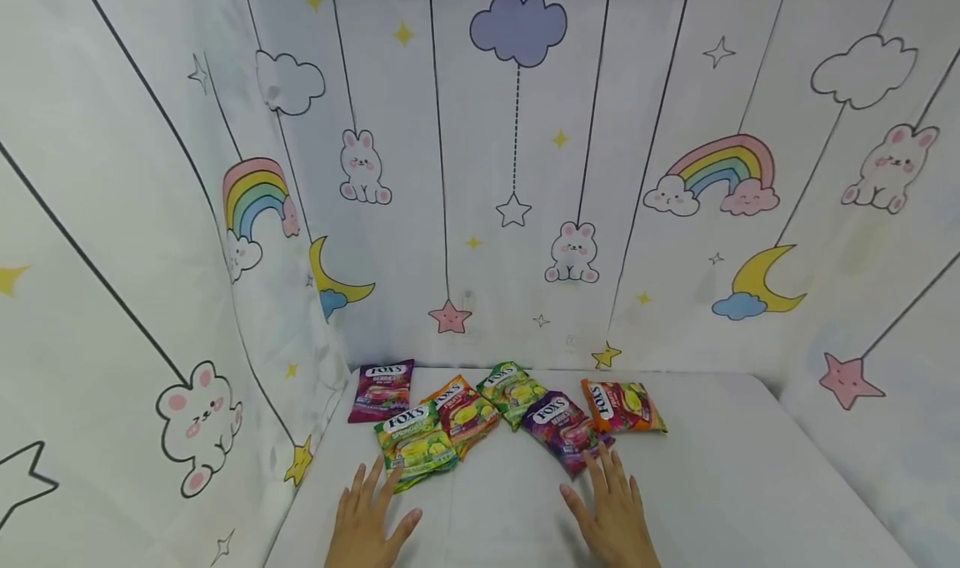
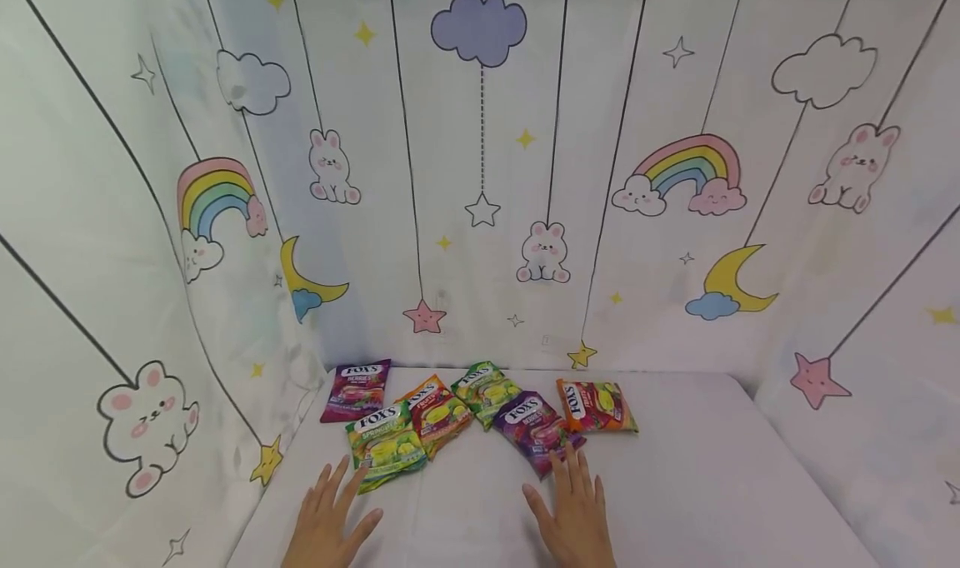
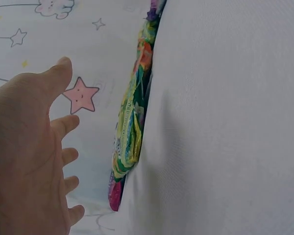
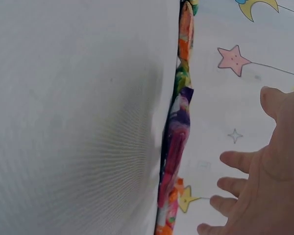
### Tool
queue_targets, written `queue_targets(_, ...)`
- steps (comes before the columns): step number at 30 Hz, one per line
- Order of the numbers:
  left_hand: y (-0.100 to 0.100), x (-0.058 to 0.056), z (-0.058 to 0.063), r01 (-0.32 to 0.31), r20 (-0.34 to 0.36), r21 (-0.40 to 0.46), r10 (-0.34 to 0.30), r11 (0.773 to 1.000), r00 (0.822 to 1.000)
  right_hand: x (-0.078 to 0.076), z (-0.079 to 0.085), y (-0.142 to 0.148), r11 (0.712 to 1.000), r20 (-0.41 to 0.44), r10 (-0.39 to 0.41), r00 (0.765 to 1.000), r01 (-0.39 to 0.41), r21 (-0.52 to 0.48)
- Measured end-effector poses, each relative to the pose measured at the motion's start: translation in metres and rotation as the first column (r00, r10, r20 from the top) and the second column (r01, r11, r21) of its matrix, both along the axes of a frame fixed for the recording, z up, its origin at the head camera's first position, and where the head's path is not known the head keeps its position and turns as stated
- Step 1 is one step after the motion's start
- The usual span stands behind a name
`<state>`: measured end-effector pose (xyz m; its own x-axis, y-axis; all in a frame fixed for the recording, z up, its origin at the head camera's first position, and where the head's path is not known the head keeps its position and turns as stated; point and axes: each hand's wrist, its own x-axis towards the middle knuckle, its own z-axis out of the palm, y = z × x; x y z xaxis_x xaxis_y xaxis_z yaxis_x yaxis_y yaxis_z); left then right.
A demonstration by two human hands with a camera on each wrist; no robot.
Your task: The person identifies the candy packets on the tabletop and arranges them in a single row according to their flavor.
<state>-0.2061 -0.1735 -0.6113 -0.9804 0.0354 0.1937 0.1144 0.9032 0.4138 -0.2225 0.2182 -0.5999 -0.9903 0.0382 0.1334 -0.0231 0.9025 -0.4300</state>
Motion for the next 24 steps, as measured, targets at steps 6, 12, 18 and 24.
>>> queue_targets(6, 0.006, -0.003, 0.004, 0.009, 0.041, -0.009, -0.009, 1.000, 0.999, -0.003, -0.002, 0.003, 1.000, 0.002, -0.005, 1.000, 0.005, 0.001)
queue_targets(12, 0.014, -0.008, 0.004, 0.040, 0.068, 0.013, -0.040, 0.999, 0.997, -0.004, -0.001, 0.005, 1.000, 0.017, -0.023, 1.000, 0.023, -0.001)
queue_targets(18, 0.027, -0.012, 0.006, 0.094, 0.077, 0.061, -0.098, 0.994, 0.992, -0.005, 0.001, 0.009, 0.999, 0.013, -0.036, 0.999, 0.036, -0.010)
queue_targets(24, 0.039, -0.012, 0.009, 0.145, 0.051, 0.106, -0.151, 0.984, 0.987, -0.005, 0.001, 0.012, 0.999, -0.025, -0.034, 0.999, 0.033, -0.026)
